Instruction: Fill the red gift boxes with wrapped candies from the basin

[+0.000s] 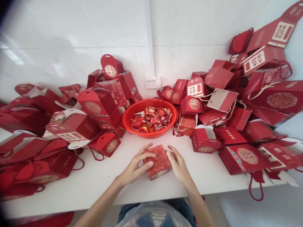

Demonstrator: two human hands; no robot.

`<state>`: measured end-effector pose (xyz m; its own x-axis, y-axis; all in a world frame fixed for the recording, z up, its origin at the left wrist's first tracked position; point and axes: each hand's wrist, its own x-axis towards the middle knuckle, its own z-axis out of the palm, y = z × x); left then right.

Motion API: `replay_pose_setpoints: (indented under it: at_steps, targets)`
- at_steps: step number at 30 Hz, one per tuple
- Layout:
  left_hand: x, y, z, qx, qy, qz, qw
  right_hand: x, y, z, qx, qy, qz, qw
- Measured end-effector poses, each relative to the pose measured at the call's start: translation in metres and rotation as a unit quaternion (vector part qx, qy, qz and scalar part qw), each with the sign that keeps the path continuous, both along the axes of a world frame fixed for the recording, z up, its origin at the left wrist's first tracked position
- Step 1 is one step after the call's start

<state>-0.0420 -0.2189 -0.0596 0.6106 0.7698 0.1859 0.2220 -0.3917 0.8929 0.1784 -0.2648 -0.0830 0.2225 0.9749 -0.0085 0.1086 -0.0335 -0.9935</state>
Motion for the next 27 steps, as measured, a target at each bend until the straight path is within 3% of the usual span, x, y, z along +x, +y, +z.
replay_pose_setpoints:
  at_steps: [3, 6, 9, 12, 16, 19, 22, 24, 27]
  targets:
    - [-0.001, 0.002, -0.003, -0.061, -0.046, 0.070, 0.995, -0.007, 0.003, 0.007, 0.013, 0.050, 0.014, 0.999]
    - [-0.002, 0.004, -0.003, -0.185, -0.075, 0.143, 0.969, -0.013, 0.005, 0.008, 0.036, 0.097, 0.025, 0.994]
    - [-0.004, 0.009, 0.005, -0.267, -0.089, 0.147, 0.948, -0.019, 0.005, 0.003, 0.058, 0.096, 0.038, 0.993]
    - [-0.006, 0.020, 0.022, -0.281, -0.127, 0.153, 0.939, -0.023, 0.003, -0.001, 0.073, 0.049, 0.036, 0.995]
    - [-0.004, 0.033, 0.051, -0.206, -0.143, 0.149, 0.957, -0.022, -0.001, 0.000, 0.112, -0.082, 0.061, 0.988]
    - [0.004, 0.034, 0.074, -0.169, -0.121, 0.076, 0.975, -0.020, 0.000, 0.001, 0.112, -0.138, 0.069, 0.982]
    - [0.017, 0.031, 0.098, -0.137, -0.027, -0.017, 0.990, -0.019, 0.002, 0.002, 0.113, -0.166, 0.068, 0.977]
    - [0.026, 0.027, 0.116, -0.039, 0.059, -0.062, 0.996, -0.019, 0.002, 0.005, 0.136, -0.178, 0.072, 0.972]
    - [0.034, 0.024, 0.147, 0.147, 0.159, -0.106, 0.971, -0.016, -0.003, 0.013, 0.199, -0.156, 0.074, 0.965]
